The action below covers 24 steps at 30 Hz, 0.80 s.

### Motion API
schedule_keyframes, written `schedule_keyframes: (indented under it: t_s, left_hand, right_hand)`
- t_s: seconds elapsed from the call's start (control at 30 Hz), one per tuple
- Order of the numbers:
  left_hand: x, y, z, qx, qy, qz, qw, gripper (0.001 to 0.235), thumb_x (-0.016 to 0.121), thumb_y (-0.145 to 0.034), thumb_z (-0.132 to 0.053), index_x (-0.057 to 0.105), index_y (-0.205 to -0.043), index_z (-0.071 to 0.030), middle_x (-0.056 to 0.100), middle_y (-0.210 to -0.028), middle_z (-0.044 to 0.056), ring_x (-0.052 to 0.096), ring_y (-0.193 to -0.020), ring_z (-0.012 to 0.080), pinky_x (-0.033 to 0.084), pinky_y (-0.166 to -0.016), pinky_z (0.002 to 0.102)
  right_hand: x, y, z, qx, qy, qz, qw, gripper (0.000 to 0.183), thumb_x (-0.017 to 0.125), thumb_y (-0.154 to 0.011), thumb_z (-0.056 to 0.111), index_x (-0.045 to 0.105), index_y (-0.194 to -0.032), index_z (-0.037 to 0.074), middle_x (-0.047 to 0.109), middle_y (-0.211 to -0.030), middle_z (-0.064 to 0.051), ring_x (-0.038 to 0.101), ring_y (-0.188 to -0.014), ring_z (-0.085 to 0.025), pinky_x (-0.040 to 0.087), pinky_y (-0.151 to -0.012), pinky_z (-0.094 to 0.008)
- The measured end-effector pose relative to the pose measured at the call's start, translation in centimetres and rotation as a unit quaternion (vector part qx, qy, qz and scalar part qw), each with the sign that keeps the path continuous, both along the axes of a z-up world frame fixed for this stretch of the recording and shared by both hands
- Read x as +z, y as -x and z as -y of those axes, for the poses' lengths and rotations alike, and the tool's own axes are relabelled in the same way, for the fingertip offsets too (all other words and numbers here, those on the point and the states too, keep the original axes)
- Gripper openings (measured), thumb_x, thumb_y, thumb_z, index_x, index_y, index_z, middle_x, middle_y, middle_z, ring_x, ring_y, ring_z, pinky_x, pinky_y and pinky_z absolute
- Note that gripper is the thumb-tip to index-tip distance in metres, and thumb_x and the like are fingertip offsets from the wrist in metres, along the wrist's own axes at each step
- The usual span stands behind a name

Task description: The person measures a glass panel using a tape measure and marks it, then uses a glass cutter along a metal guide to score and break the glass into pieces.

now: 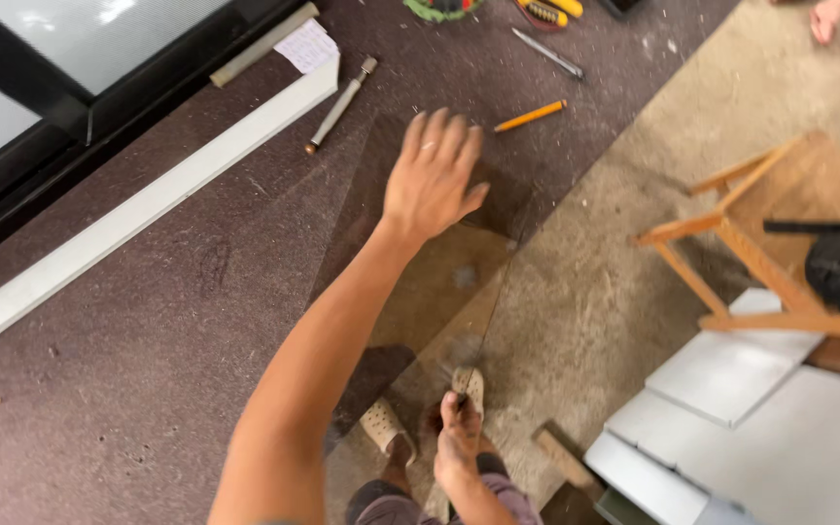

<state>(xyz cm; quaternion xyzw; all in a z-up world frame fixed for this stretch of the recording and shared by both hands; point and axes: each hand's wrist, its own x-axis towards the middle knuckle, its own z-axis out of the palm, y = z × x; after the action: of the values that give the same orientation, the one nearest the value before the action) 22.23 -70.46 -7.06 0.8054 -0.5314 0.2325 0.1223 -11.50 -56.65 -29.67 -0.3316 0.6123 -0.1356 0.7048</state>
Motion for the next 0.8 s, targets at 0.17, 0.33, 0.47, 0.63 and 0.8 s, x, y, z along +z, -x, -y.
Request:
schedule_keyframes:
  t_s: [0.17, 0.33, 0.47, 0.63, 0.8]
  left_hand:
    - [-0.9, -3.2, 7.1, 0.059, -0.360, -0.149, 0.919, 0.069, 0.061, -0.084, -0.079, 0.080, -0.099, -0.015, 0.076, -0.102, 0.004, 0.073, -0.103, 0.0249, 0.053, -0.094, 0.044]
    - [6.4, -3.3, 5.5, 0.125, -0.240, -0.115, 0.956, 0.070, 0.061, -0.075, -0.084, 0.078, -0.077, -0.016, 0.075, -0.080, 0.005, 0.074, -0.080, 0.0253, 0.058, -0.063, 0.040]
    - [15.8, -2.2, -5.0, 0.318, -0.067, -0.232, 0.917, 0.076, 0.055, -0.083, -0.084, 0.075, -0.088, -0.011, 0.071, -0.075, 0.012, 0.072, -0.072, 0.0305, 0.055, -0.065, 0.047]
    - [13.7, 9.2, -22.5, 0.492, 0.278, -0.244, 0.788, 0.056, 0.056, -0.097, -0.060, 0.078, -0.093, -0.009, 0.072, -0.079, 0.011, 0.065, -0.073, 0.0257, 0.050, -0.071, 0.046]
    - [3.3, 18.3, -31.4, 0.643, 0.417, -0.335, 0.548, 0.067, 0.050, -0.103, -0.067, 0.053, -0.061, -0.014, 0.047, -0.056, -0.001, 0.036, -0.050, 0.0141, 0.032, -0.054, 0.039]
  right_hand:
    - [-3.6, -0.3, 1.0, 0.008, -0.124, 0.045, 0.991, 0.066, 0.077, -0.085, 0.047, 0.052, -0.139, 0.017, 0.045, -0.148, -0.001, 0.040, -0.134, -0.021, 0.031, -0.114, -0.045]
    - [-0.2, -1.6, 7.5, 0.046, -0.079, 0.029, 0.995, 0.070, 0.079, -0.078, 0.048, 0.051, -0.135, 0.020, 0.054, -0.140, -0.003, 0.049, -0.128, -0.025, 0.041, -0.106, -0.046]
    - [9.5, -5.9, 24.4, 0.265, 0.258, 0.153, 0.916, 0.027, 0.075, -0.087, 0.025, 0.067, -0.101, 0.004, 0.069, -0.094, -0.004, 0.062, -0.085, -0.018, 0.051, -0.079, -0.034]
    - [23.5, -20.0, 35.7, 0.559, 0.526, 0.183, 0.614, 0.026, 0.082, -0.082, 0.021, 0.070, -0.086, -0.001, 0.069, -0.075, -0.012, 0.060, -0.067, -0.018, 0.049, -0.064, -0.034]
    - [26.6, -34.1, 24.7, 0.754, 0.562, 0.041, 0.337, 0.059, 0.073, -0.074, 0.065, 0.077, -0.110, 0.019, 0.076, -0.108, -0.012, 0.071, -0.102, -0.032, 0.056, -0.084, -0.048]
